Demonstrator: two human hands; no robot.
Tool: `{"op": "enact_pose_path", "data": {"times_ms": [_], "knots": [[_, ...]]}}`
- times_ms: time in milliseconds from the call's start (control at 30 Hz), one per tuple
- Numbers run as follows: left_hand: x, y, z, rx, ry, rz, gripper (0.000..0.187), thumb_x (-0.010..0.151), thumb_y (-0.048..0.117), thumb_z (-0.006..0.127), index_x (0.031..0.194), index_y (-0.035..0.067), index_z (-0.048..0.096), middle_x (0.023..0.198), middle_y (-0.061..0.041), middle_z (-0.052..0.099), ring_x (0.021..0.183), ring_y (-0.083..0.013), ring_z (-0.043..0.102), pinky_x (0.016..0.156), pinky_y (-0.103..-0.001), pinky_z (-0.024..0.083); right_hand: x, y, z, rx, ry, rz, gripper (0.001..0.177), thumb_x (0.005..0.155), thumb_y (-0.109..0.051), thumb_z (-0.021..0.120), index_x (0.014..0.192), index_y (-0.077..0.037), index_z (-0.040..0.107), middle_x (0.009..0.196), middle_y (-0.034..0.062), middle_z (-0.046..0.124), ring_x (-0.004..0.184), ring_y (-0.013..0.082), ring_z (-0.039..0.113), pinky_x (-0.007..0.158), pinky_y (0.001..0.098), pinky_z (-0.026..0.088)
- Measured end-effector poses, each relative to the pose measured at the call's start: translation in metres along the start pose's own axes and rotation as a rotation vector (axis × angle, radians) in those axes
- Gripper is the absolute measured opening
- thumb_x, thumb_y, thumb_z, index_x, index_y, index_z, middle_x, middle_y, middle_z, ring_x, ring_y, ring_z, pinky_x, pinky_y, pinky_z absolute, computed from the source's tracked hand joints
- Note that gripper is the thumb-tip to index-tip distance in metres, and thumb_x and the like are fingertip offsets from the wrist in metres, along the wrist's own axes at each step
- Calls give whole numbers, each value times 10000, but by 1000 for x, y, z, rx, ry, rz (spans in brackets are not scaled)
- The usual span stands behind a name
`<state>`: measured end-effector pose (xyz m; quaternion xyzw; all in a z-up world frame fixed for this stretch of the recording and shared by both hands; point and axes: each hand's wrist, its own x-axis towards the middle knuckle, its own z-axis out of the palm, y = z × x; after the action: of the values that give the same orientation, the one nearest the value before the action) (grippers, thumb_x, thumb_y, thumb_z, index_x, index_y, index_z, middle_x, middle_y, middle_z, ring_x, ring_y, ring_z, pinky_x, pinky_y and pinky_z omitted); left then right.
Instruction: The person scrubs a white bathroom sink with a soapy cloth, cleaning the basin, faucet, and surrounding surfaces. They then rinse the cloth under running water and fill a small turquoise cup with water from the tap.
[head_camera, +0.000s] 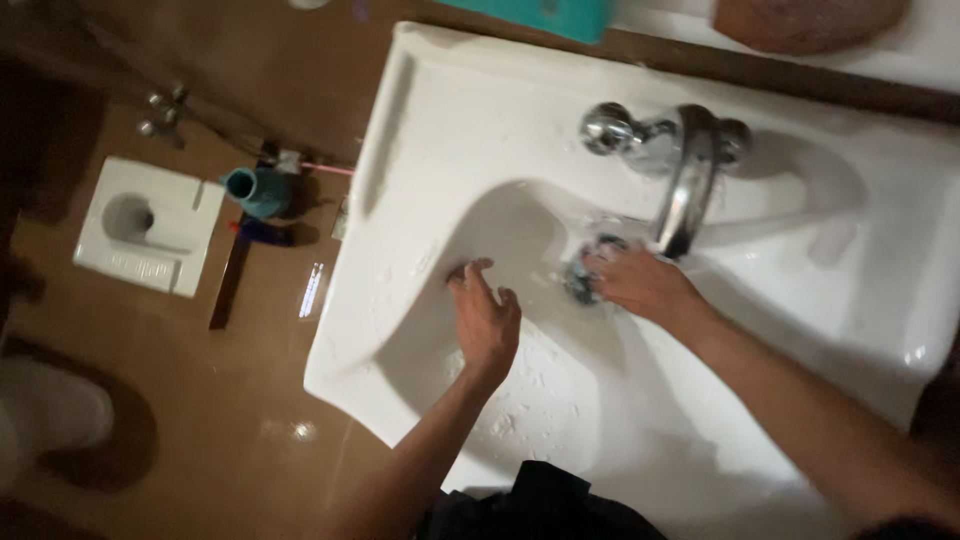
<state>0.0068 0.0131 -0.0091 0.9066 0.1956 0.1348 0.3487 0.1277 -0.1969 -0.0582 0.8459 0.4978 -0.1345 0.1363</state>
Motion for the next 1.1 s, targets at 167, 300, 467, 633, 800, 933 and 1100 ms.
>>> {"op": "enact_pose_path", "data": {"times_ms": [167,300,467,633,800,933,1100], "knots": [[-2,6,2,-123,-111,-198,462,870,15,605,1317,51,494,1237,-221,483,921,-318,600,804,-447,526,4,7,-16,-197,10,-199,250,882,-169,621,1099,-191,742,1260,30,532,1105,245,612,778,432,562],[-7,14,5,-139,-110,-253,480,848,6,617,1312,54,504,1256,-207,484,924,-293,612,808,-439,535,5,0,-9,-10,-1,-128,329,846,-106,644,1146,-206,736,1219,78,551,1020,278,644,709,429,588],[-1,24,11,-120,-132,-285,496,834,-7,614,1315,51,506,1272,-204,484,932,-283,619,823,-443,536,9,-2,10,136,-8,-49,250,840,-66,662,1063,-127,756,1167,82,578,1005,276,677,748,434,604],[10,28,14,-124,-196,-351,485,851,-11,608,1318,47,492,1283,-197,460,968,-275,608,825,-431,550,25,-6,30,202,-49,0,195,810,-31,686,977,-91,765,1184,89,613,991,276,699,696,429,604],[17,33,18,-128,-184,-394,496,833,-28,607,1312,55,506,1294,-186,459,976,-272,618,838,-420,548,34,-8,28,330,99,124,109,767,-30,677,838,-18,759,1043,190,698,913,318,728,704,418,593],[19,33,23,-143,-179,-345,531,821,-38,598,1333,56,496,1302,-191,453,979,-281,616,837,-422,547,44,-14,4,560,46,281,99,832,-6,634,793,0,725,894,217,700,787,354,723,659,452,584],[16,28,26,-203,-131,-255,516,828,-42,576,1329,52,492,1298,-200,463,969,-304,610,828,-427,551,37,-13,-12,508,222,123,86,821,-15,626,780,-13,702,812,212,697,784,370,710,646,472,573]]}}
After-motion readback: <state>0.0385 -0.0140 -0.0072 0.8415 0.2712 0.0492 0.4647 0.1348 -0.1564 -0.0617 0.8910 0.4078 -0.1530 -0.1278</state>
